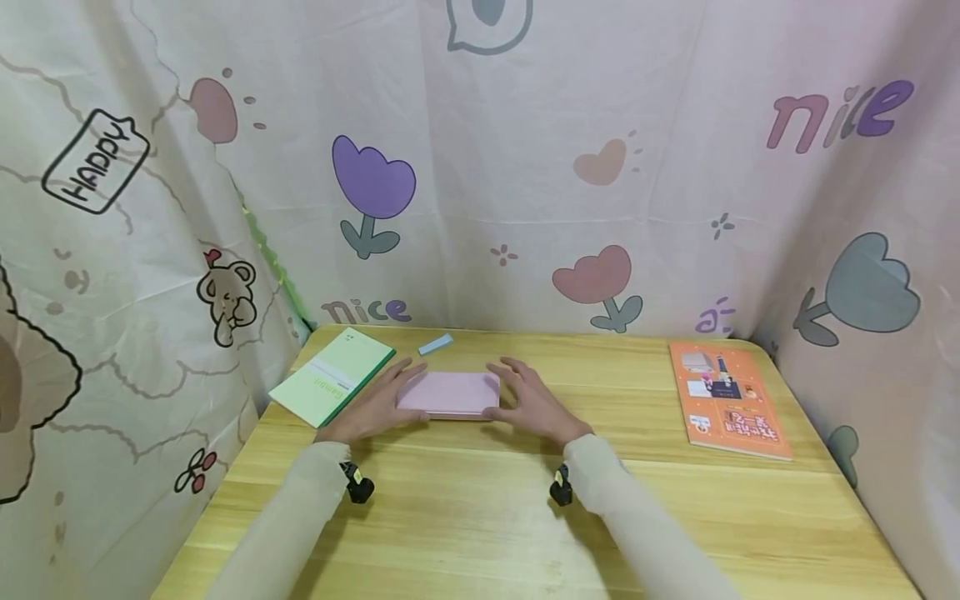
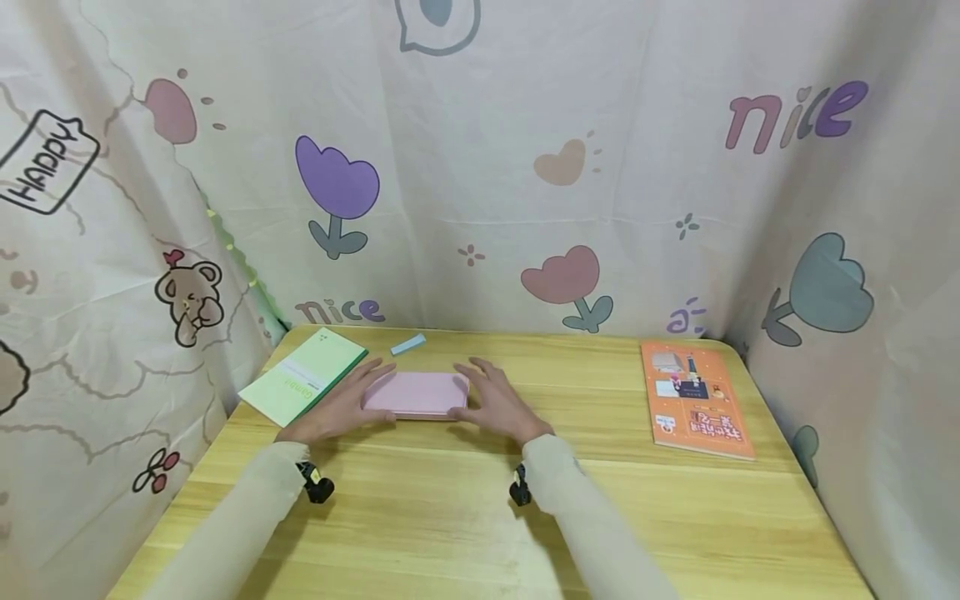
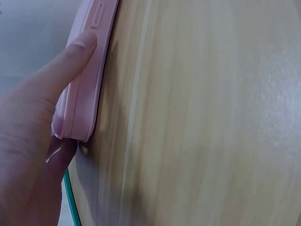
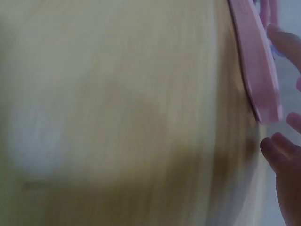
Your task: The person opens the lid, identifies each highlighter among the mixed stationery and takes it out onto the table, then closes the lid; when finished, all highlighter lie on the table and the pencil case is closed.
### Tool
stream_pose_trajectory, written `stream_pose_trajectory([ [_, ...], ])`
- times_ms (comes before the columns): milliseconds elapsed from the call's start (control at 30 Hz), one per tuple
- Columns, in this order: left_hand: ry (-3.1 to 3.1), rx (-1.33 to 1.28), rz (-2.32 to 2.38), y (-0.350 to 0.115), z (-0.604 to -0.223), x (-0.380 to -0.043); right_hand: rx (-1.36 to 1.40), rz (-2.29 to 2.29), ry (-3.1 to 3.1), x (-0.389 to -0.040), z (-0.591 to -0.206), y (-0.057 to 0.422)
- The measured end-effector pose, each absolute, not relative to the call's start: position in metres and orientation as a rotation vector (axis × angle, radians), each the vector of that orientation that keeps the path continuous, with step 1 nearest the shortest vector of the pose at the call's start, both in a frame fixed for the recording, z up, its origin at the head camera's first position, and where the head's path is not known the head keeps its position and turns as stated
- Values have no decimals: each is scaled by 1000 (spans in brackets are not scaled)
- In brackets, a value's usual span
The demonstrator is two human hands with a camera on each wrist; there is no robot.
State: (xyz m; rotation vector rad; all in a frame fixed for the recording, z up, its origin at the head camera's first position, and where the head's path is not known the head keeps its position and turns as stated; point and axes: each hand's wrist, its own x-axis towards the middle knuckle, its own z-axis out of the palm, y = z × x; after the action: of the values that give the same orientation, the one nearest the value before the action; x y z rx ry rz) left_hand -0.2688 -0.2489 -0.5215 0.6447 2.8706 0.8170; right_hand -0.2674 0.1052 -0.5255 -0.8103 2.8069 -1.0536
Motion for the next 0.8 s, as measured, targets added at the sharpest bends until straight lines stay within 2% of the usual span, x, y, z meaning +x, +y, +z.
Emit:
stream_pose_trajectory([
  [300,2816,621,824,-249,-524,-270,-942,-921,2724,-274,-536,76],
  [500,2794,671,822,-249,-526,-264,-1032,-827,2739,-270,-534,85],
  [800,2796,836,739,-242,-521,-237,-1130,-727,2766,-244,-532,105],
])
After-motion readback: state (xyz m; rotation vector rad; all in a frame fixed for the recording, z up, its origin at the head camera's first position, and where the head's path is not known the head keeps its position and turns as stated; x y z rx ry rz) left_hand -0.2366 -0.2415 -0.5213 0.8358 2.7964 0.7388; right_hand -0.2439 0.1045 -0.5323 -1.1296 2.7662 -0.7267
